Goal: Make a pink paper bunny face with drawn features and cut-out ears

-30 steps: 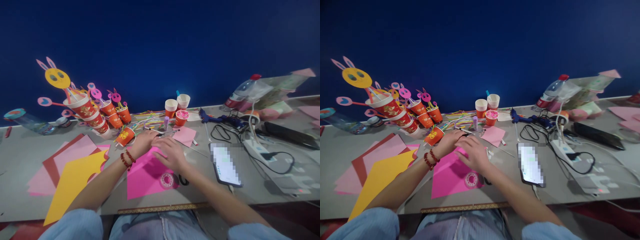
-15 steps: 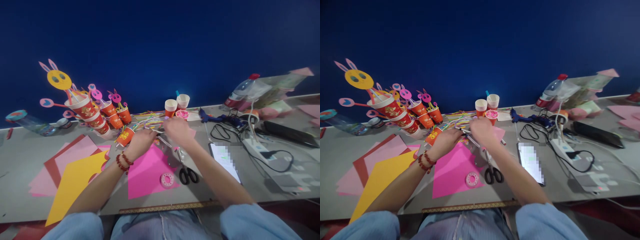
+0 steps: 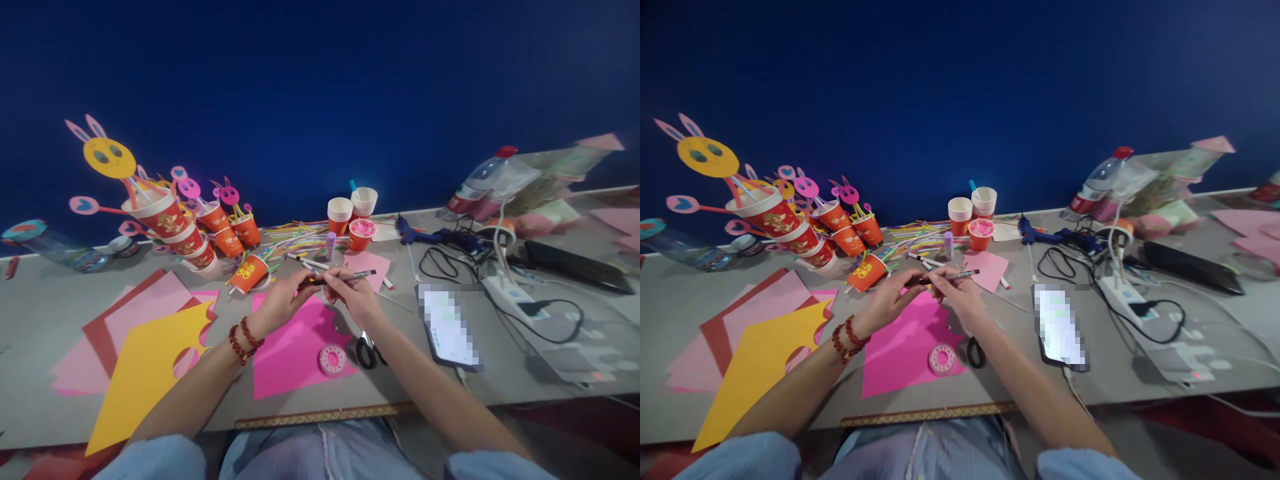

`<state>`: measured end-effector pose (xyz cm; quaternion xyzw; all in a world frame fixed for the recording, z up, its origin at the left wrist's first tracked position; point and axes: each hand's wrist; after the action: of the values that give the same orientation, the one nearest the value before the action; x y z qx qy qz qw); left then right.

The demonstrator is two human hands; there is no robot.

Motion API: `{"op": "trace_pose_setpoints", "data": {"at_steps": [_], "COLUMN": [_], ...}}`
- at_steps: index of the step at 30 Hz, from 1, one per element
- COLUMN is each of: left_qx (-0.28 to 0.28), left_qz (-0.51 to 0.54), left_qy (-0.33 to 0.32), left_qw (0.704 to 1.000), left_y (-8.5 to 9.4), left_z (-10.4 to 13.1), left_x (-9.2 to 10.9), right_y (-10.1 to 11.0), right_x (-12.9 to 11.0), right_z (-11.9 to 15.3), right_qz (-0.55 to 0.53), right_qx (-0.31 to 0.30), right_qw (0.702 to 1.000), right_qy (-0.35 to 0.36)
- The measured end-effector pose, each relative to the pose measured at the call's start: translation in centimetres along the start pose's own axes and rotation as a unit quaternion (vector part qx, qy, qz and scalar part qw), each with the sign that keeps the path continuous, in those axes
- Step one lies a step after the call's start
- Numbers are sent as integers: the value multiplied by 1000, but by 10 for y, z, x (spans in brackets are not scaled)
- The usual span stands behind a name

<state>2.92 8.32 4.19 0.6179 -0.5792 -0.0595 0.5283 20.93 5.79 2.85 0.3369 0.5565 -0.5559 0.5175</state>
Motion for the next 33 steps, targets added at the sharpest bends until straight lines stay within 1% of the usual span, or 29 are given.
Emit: {"op": "trace_pose_setpoints", "data": {"at_steps": [2, 3, 4, 6, 7, 8, 9, 10, 11, 12, 13, 15, 16, 19, 21, 23, 25, 28, 31, 33], "left_qx": [-14, -29, -46, -82, -96, -113, -116, -116, -117, -120, -121, -114, -108, -93, -93, -89, -80, -68, -44, -67], "left_qz": [-22, -37, -47, -58, -57, -64, -76, -88, -101, -114, -130, -172, -196, -255, -276, -289, -297, -283, -182, -124], "left_qy": [-14, -16, -13, 9, 22, 34, 46, 53, 56, 56, 53, 48, 47, 43, 34, 28, 25, 5, -50, -51], "left_qw": [1000, 999, 998, 995, 994, 991, 989, 988, 986, 985, 983, 977, 974, 962, 956, 953, 951, 957, 981, 989], "left_y": [-1, -1, 0, 4, 7, 10, 14, 16, 18, 18, 18, 13, 10, 2, -1, -2, -1, -4, -18, -32], "left_z": [1, 3, 7, 17, 23, 30, 36, 41, 43, 43, 41, 28, 20, -6, -18, -23, -22, -3, 28, 49], "left_x": [4, 5, 6, 4, 1, -3, -8, -13, -18, -23, -28, -38, -43, -56, -63, -64, -58, -35, -1, 21], "right_y": [-5, -5, -3, 10, 21, 34, 47, 59, 69, 75, 78, 73, 67, 53, 52, 58, 64, 70, 69, 68], "right_x": [4, 3, 2, -9, -17, -27, -37, -46, -52, -57, -58, -53, -48, -32, -24, -17, -8, 10, 27, 36], "right_z": [2, 4, 6, 12, 15, 19, 24, 28, 32, 35, 38, 40, 40, 39, 40, 43, 50, 64, 78, 84], "right_qz": [4, 11, 16, 13, -3, -29, -55, -72, -78, -65, -44, -1, 17, 66, 98, 124, 144, 164, 160, 162], "right_qx": [24, 25, 29, 63, 109, 166, 216, 256, 282, 284, 274, 239, 223, 200, 189, 180, 167, 144, 128, 119], "right_qw": [1000, 1000, 999, 997, 993, 982, 966, 948, 935, 939, 948, 966, 970, 973, 972, 973, 974, 976, 977, 977], "right_qy": [12, 14, 16, 31, 53, 89, 133, 177, 198, 185, 157, 104, 93, 96, 95, 80, 58, 6, -56, -78]}}
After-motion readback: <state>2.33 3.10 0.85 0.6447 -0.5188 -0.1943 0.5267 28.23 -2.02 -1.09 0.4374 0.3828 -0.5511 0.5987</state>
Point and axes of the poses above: each hand's wrist, its own z-axis away from the middle knuckle, its own y-axis out of the back of the hand, x = y × z, and after that the axes turned 15 degrees about -y, right-handed
